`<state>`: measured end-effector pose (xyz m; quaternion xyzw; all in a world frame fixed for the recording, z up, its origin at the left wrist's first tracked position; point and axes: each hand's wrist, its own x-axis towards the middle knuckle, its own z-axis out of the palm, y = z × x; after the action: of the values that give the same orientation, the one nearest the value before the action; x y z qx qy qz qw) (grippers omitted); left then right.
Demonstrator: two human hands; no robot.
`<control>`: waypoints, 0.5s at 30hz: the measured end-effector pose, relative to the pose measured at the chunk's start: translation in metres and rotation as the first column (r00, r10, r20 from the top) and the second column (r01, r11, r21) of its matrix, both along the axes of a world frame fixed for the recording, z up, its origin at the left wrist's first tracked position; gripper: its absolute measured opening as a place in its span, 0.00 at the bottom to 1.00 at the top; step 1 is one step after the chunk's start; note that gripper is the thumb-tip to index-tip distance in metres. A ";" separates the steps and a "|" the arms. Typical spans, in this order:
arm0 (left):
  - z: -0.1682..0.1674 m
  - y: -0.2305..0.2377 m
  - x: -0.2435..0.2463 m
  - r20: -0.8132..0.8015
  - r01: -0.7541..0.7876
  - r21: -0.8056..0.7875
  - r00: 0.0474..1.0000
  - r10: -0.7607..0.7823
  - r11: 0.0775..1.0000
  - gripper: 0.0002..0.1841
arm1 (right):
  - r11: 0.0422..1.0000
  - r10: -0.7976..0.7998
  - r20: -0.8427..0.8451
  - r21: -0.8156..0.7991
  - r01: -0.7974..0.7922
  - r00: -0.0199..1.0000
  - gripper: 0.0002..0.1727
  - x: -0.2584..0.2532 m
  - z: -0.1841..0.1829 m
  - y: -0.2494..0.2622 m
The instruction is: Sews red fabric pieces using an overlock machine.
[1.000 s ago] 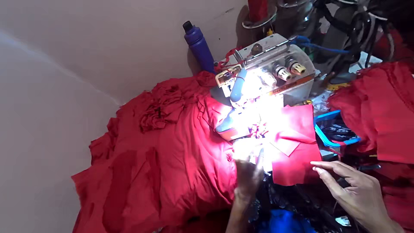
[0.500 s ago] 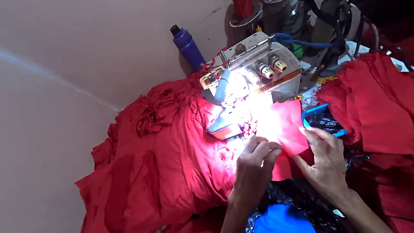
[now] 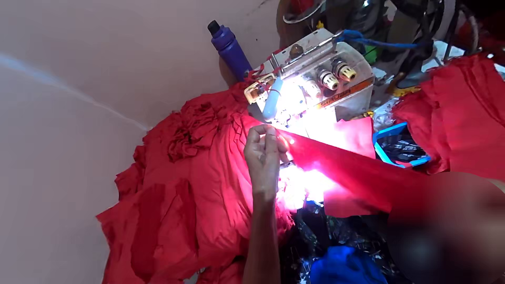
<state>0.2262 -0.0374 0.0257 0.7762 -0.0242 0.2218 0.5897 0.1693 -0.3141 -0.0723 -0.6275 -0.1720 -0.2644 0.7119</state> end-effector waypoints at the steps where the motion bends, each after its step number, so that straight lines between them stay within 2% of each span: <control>1: -0.004 -0.003 0.005 0.004 0.012 -0.075 1.000 -0.012 0.997 0.08 | 0.999 -0.005 0.028 0.037 0.004 1.000 0.07 0.000 0.002 0.000; 3: -0.016 -0.009 0.006 -0.030 -0.038 -0.203 0.999 0.033 0.978 0.10 | 0.996 0.086 0.079 -0.028 -0.084 0.993 0.08 -0.005 0.005 0.003; 5: -0.039 -0.009 0.001 -0.103 -0.151 -0.259 0.986 0.128 0.954 0.09 | 0.956 0.214 0.078 -0.222 -0.192 0.974 0.08 -0.013 0.001 0.008; 8: -0.080 -0.007 -0.012 -0.100 -0.265 -0.210 0.963 0.248 0.941 0.08 | 0.786 0.349 0.027 -0.553 -0.277 0.937 0.14 -0.027 -0.015 0.021; 10: -0.090 -0.017 -0.022 -0.036 -0.243 -0.103 0.970 0.240 0.965 0.06 | 0.657 0.422 0.029 -0.698 -0.284 0.906 0.17 -0.031 -0.018 0.031; 11: -0.091 -0.024 -0.026 0.012 -0.195 -0.074 0.980 0.196 0.978 0.07 | 0.622 0.443 0.053 -0.738 -0.263 0.895 0.19 -0.028 -0.016 0.036; 13: -0.085 -0.038 -0.036 0.074 -0.069 -0.022 0.995 0.070 0.997 0.11 | 0.642 0.419 0.115 -0.739 -0.204 0.901 0.19 -0.018 -0.007 0.049; 15: -0.079 -0.043 -0.044 0.139 0.036 0.077 0.989 -0.047 0.996 0.13 | 0.743 0.332 0.136 -0.648 -0.170 0.933 0.16 -0.004 0.004 0.063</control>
<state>0.1819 -0.0806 -0.0532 0.7792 -0.0900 0.2627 0.5619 0.1656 -0.2510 -0.0680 -0.7615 -0.4189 -0.1674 0.4653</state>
